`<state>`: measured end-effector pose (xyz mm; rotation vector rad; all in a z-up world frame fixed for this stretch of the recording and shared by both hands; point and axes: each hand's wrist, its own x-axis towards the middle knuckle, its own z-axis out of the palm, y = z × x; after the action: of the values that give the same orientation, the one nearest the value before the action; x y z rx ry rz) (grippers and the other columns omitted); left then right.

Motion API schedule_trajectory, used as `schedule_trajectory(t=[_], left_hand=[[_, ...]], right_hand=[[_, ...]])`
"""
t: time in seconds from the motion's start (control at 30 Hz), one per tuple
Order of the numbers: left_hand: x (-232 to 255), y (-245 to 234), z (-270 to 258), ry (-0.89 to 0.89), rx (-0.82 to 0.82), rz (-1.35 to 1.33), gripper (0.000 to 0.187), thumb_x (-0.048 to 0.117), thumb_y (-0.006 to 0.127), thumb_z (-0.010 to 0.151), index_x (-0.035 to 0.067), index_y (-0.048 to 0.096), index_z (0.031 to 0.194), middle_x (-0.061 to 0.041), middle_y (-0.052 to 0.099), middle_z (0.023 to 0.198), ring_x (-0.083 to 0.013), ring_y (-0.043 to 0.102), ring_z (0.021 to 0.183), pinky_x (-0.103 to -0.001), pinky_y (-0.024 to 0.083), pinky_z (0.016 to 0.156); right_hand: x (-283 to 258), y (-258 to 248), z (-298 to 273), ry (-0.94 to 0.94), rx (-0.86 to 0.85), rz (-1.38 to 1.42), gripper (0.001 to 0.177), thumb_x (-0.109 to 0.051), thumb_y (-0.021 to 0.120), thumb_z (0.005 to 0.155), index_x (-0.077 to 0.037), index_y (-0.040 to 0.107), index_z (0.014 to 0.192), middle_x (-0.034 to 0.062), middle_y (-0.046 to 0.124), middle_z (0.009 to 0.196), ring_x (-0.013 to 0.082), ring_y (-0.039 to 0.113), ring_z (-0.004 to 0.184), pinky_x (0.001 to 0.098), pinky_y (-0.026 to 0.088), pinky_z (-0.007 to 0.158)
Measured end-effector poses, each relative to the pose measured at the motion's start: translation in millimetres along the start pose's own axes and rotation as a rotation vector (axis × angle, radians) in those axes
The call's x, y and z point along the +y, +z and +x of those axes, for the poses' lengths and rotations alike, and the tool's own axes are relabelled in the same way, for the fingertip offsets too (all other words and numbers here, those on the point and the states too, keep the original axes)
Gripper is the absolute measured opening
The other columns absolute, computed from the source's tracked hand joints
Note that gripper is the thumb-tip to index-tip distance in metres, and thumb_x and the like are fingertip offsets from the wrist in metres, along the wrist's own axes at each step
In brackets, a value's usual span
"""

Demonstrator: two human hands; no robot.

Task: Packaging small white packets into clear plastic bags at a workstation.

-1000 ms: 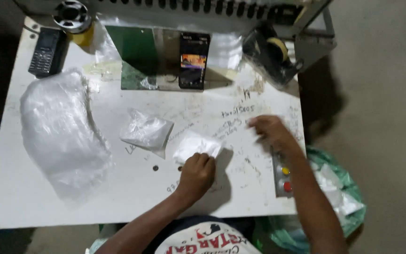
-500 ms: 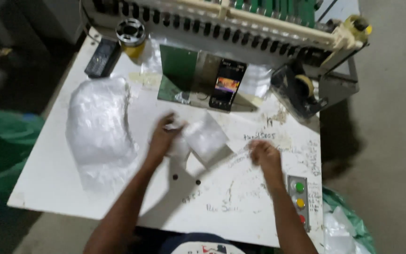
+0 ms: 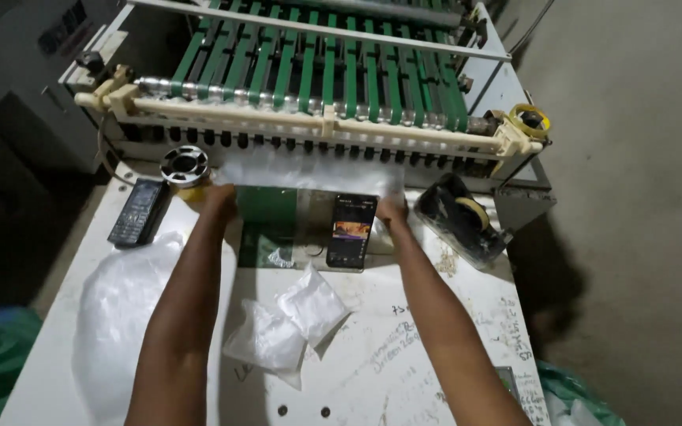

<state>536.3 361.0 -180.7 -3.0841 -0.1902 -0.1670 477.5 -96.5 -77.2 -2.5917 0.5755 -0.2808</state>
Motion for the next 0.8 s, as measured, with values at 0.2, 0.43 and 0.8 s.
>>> schedule_trajectory(t=[0.2, 0.43, 0.8], left_hand=[[4, -76, -84, -0.271, 0.433, -0.765, 0.033, 0.029, 0.079, 0.074, 0.025, 0.074, 0.107, -0.002, 0.074, 0.092, -0.0223, 0.075, 0.093, -0.037, 0.055, 0.081], [-10, -232, -272, -0.135, 0.933, -0.933, 0.029, 0.006, 0.087, 0.091, 0.003, 0.058, 0.087, -0.015, 0.057, 0.078, -0.0312, 0.056, 0.078, -0.036, 0.043, 0.07], [36, -345, -482, -0.234, -0.178, -1.384, 0.045, 0.008, 0.088, 0.063, 0.0, 0.075, 0.106, -0.024, 0.075, 0.092, -0.033, 0.068, 0.086, -0.051, 0.052, 0.086]], right_hand=[[91, -1, -12, -0.291, 0.048, 0.522, 0.034, 0.002, 0.078, 0.074, 0.009, 0.069, 0.107, 0.0264, 0.072, 0.101, 0.0434, 0.068, 0.11, 0.051, 0.053, 0.096], [137, -172, -169, -0.998, 0.295, 0.345, 0.043, -0.037, 0.057, 0.1, -0.007, 0.07, 0.129, 0.0117, 0.072, 0.126, 0.0316, 0.068, 0.118, 0.0464, 0.05, 0.104], [139, -274, -313, -0.824, -0.692, 0.011, 0.125, -0.036, 0.089, 0.066, -0.002, 0.018, 0.163, 0.0264, 0.014, 0.17, 0.0479, 0.008, 0.155, 0.0555, 0.007, 0.127]])
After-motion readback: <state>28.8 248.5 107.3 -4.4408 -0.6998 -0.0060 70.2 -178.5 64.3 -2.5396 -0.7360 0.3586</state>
